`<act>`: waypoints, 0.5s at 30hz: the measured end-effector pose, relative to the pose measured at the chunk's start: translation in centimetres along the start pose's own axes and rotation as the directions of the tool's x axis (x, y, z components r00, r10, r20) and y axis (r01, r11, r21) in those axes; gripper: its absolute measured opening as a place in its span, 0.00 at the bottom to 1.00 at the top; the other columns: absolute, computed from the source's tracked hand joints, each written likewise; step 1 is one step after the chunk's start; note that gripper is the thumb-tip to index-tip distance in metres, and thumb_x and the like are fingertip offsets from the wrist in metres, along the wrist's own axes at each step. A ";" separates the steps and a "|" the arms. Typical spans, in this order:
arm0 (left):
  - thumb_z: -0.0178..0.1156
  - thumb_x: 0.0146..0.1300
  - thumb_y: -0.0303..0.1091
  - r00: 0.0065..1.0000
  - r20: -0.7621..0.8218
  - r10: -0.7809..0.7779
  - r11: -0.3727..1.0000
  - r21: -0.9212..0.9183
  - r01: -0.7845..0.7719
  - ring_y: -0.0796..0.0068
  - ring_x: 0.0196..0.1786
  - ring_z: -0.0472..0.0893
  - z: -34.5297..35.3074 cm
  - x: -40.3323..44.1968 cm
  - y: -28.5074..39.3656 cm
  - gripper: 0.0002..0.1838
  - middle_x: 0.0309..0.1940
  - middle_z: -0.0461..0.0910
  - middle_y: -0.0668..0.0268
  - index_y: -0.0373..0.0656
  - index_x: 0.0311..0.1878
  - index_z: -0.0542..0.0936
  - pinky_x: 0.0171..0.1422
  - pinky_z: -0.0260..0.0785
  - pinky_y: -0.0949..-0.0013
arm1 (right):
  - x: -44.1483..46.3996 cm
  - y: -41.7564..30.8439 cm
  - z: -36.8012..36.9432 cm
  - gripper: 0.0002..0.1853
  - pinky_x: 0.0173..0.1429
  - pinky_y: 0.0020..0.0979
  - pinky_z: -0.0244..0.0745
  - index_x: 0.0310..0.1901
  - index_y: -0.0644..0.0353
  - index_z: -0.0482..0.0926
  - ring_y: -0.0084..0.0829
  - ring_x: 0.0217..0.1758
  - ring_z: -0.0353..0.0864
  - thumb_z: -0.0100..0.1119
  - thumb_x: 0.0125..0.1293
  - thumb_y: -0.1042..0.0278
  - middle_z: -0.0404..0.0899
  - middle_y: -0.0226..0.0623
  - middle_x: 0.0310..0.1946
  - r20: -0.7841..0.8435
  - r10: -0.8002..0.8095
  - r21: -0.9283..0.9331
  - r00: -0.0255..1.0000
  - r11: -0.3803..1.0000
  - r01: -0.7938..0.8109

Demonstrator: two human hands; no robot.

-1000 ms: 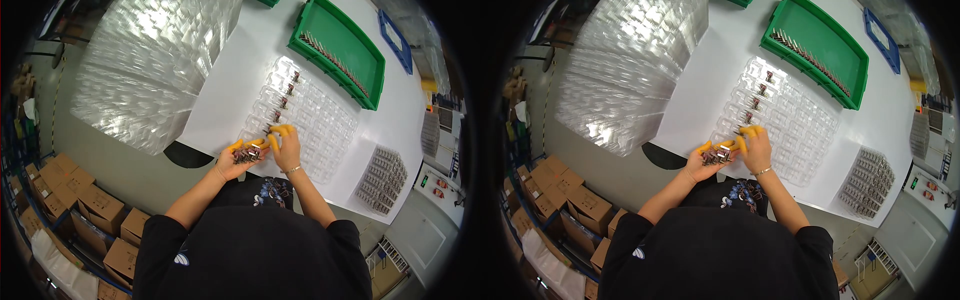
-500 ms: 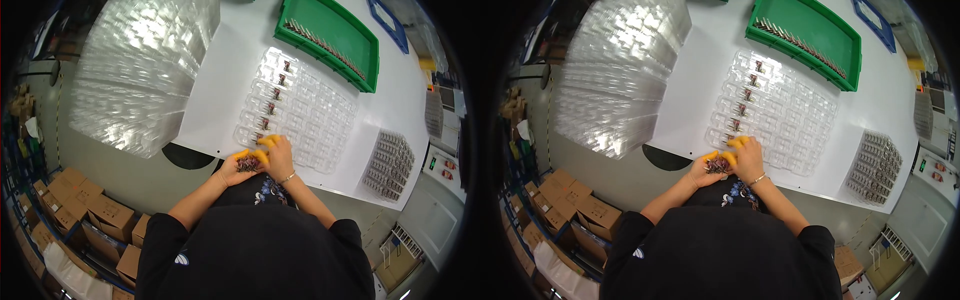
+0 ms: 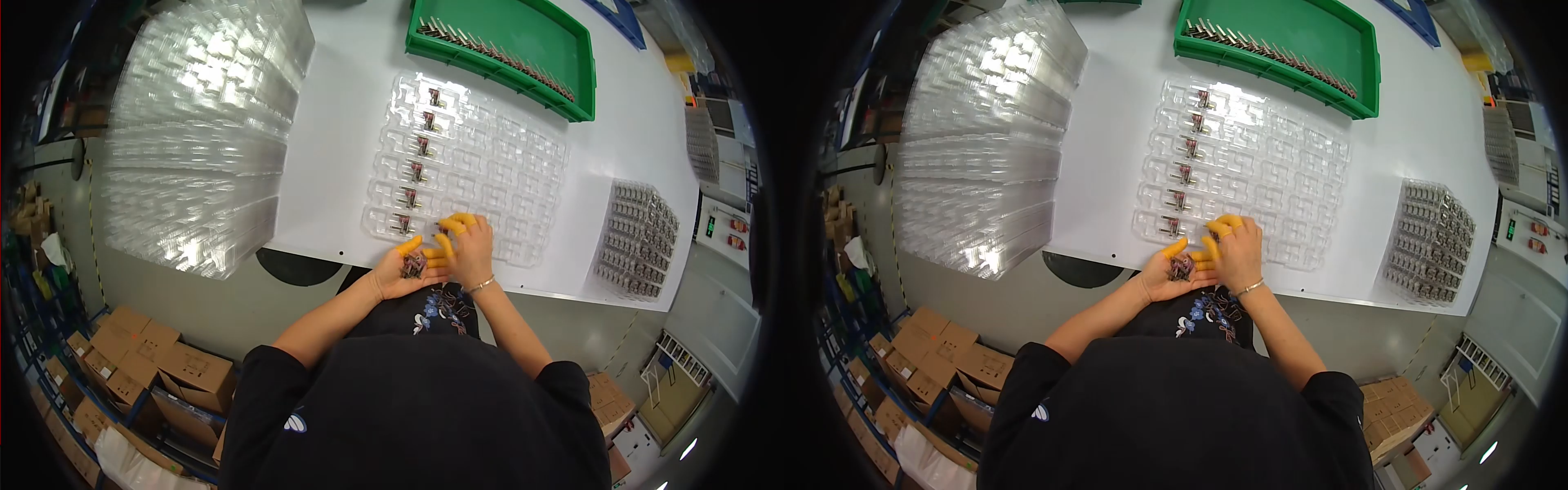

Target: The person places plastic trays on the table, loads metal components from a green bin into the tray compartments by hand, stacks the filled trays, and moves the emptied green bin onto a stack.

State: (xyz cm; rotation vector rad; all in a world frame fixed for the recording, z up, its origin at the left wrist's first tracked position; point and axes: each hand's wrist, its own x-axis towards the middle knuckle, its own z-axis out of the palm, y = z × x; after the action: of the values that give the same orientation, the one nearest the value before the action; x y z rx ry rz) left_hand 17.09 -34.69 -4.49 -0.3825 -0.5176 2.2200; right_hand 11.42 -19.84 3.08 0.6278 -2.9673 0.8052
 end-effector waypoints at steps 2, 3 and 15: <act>0.42 0.74 0.50 0.996 0.088 0.004 0.999 -0.046 0.000 0.49 0.65 0.72 -0.7 0.4 0.1 0.31 0.62 0.72 0.43 0.28 0.64 0.68 0.73 0.61 0.53 | 0.1 -0.6 -0.4 0.05 0.55 0.37 0.63 0.37 0.49 0.82 0.34 0.42 0.73 0.62 0.58 0.65 0.79 0.26 0.35 -0.001 0.015 0.032 1.000 0.999 -0.015; 0.42 0.74 0.51 0.994 0.108 0.007 0.997 -0.072 0.000 0.49 0.65 0.72 -0.7 0.7 0.0 0.31 0.61 0.72 0.44 0.29 0.64 0.68 0.72 0.61 0.54 | 0.1 -0.6 -0.5 0.06 0.55 0.38 0.63 0.37 0.50 0.82 0.34 0.43 0.73 0.62 0.58 0.65 0.79 0.26 0.35 0.021 0.017 0.054 1.000 0.998 -0.018; 0.44 0.73 0.59 0.980 -0.193 0.039 0.993 0.120 -0.016 0.55 0.56 0.79 4.2 2.6 0.6 0.34 0.53 0.79 0.49 0.32 0.57 0.74 0.66 0.67 0.57 | 3.6 0.3 -1.6 0.07 0.59 0.38 0.63 0.38 0.52 0.83 0.35 0.47 0.74 0.61 0.57 0.69 0.80 0.30 0.38 -0.068 -0.049 -0.035 0.997 0.998 0.047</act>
State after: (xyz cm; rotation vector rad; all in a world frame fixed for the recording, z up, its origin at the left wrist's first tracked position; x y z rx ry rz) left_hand 13.27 -34.07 -1.36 -0.5408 -0.2766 2.1982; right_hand 7.87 -20.15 4.67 0.6531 -2.8862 0.7559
